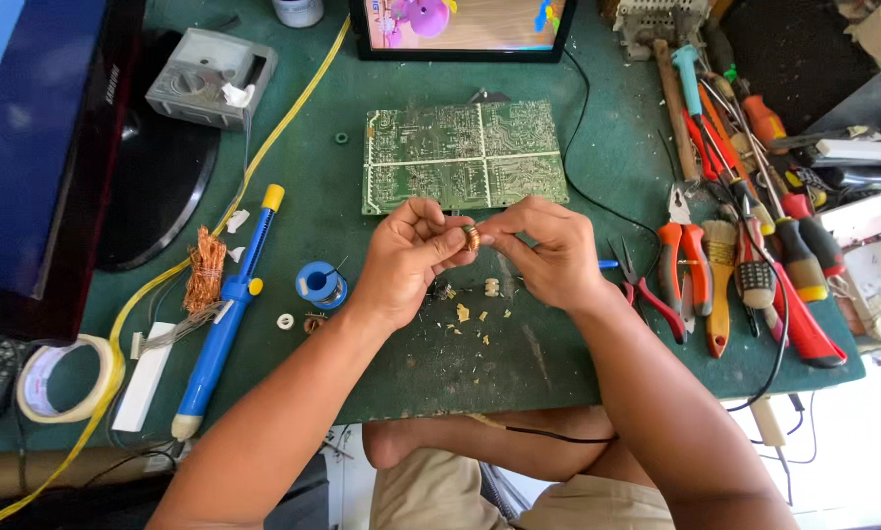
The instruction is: The person winds a thin copper wire around a small cylindrical component held in their hands. They carefully wrap the wire multiple times to form a coil, occasionally adjusting the component's position to ensure even winding.
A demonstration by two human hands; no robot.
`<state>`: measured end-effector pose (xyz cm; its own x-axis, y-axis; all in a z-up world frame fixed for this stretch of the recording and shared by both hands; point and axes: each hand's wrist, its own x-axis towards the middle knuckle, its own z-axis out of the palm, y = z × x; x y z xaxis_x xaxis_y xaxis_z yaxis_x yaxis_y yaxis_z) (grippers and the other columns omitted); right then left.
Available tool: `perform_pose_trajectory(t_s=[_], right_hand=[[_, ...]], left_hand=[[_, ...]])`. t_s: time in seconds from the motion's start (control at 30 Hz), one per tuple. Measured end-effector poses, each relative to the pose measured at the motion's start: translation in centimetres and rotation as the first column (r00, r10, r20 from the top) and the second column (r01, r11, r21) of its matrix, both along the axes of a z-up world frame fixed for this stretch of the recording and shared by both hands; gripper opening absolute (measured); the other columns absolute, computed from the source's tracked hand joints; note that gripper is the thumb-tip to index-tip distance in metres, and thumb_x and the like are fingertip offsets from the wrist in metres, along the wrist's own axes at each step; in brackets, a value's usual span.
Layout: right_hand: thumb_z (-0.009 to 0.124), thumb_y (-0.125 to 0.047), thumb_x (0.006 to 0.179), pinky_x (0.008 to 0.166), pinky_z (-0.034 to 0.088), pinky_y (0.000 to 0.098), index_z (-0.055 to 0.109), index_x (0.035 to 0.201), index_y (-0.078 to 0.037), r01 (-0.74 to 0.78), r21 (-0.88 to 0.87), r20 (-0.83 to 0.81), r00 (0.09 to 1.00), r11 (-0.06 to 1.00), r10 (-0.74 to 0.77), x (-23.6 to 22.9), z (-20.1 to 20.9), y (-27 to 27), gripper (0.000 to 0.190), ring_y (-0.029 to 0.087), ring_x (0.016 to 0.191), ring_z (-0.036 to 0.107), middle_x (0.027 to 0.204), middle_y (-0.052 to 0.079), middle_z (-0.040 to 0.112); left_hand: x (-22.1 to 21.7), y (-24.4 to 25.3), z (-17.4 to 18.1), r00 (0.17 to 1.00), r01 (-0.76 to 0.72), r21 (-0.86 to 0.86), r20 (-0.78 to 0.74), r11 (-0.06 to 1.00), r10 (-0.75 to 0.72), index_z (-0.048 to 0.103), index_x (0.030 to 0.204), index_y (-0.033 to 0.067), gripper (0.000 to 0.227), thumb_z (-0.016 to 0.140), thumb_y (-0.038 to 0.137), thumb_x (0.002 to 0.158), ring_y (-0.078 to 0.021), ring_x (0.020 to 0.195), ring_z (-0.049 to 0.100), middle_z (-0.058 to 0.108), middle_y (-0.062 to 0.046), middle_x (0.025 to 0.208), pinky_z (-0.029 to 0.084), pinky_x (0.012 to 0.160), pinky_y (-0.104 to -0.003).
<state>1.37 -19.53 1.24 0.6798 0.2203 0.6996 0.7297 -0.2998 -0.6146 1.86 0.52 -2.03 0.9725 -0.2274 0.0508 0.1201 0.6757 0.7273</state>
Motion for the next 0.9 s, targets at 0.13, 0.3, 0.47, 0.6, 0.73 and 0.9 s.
perform_pose_trajectory(t_s=[0.13,0.3,0.47,0.6,0.73,0.9], right_hand=[[0.089,-0.008,0.091,0.076,0.059,0.0380,0.086,0.093,-0.013,-0.004,0.026,-0.031,0.999,1.000,0.005,-0.1,0.2,0.1,0.006,0.024,0.077,0.075,0.084,0.006,0.077],[0.087,-0.003,0.092,0.077,0.059,0.0389,0.084,0.099,-0.006,-0.064,0.026,-0.097,0.993,0.998,0.066,-0.3,1.4,0.4,0.008,0.023,0.077,0.073,0.086,0.011,0.077],[0.086,-0.001,0.093,0.077,0.058,0.0397,0.083,0.100,-0.004,-0.040,-0.006,-0.159,0.986,0.999,0.038,0.0,1.2,-0.1,0.008,0.021,0.078,0.072,0.083,0.012,0.076],[0.086,0.000,0.092,0.079,0.057,0.0358,0.082,0.095,-0.004,-0.093,0.101,-0.234,0.965,0.991,0.114,0.5,-0.6,-0.1,0.006,0.018,0.079,0.070,0.080,0.011,0.074],[0.084,0.003,0.094,0.079,0.058,0.0336,0.081,0.101,0.000,-0.119,0.176,-0.305,0.937,0.977,0.169,0.1,0.5,0.1,0.009,0.014,0.082,0.066,0.087,0.013,0.076],[0.077,-0.001,0.100,0.076,0.058,0.0330,0.076,0.105,0.000,-0.139,0.160,-0.391,0.900,0.977,0.192,0.6,-1.3,-0.3,0.005,0.013,0.082,0.065,0.087,0.009,0.073]], left_hand=[[-0.4,-0.1,0.4,0.999,-0.031,-0.016,0.028,0.999,0.031,0.056,0.101,0.0072,0.028,0.079,-0.007,0.093,-0.0281,0.085,0.083,0.081,-0.022,0.108,0.073,0.073,-0.036],[0.1,0.2,0.4,0.999,-0.039,-0.020,0.030,0.999,0.040,0.057,0.100,0.0075,0.027,0.080,-0.005,0.094,-0.0279,0.084,0.083,0.081,-0.023,0.107,0.073,0.073,-0.035],[0.1,0.0,0.2,0.999,-0.029,-0.037,0.012,0.999,0.030,0.057,0.101,0.0074,0.027,0.080,-0.004,0.094,-0.0286,0.083,0.083,0.081,-0.023,0.108,0.073,0.072,-0.035],[0.1,-0.1,0.2,1.000,-0.015,-0.043,-0.007,0.999,0.015,0.057,0.101,0.0072,0.027,0.080,-0.005,0.094,-0.0284,0.082,0.083,0.081,-0.023,0.108,0.074,0.071,-0.035],[0.3,0.0,0.4,0.999,-0.032,-0.047,-0.021,0.998,0.031,0.056,0.101,0.0084,0.028,0.080,-0.004,0.094,-0.0272,0.083,0.083,0.082,-0.021,0.108,0.074,0.073,-0.035],[0.5,0.0,-0.4,0.999,-0.029,-0.033,-0.029,0.999,0.028,0.056,0.102,0.0092,0.028,0.080,-0.002,0.094,-0.0270,0.083,0.083,0.082,-0.020,0.108,0.074,0.074,-0.035]])
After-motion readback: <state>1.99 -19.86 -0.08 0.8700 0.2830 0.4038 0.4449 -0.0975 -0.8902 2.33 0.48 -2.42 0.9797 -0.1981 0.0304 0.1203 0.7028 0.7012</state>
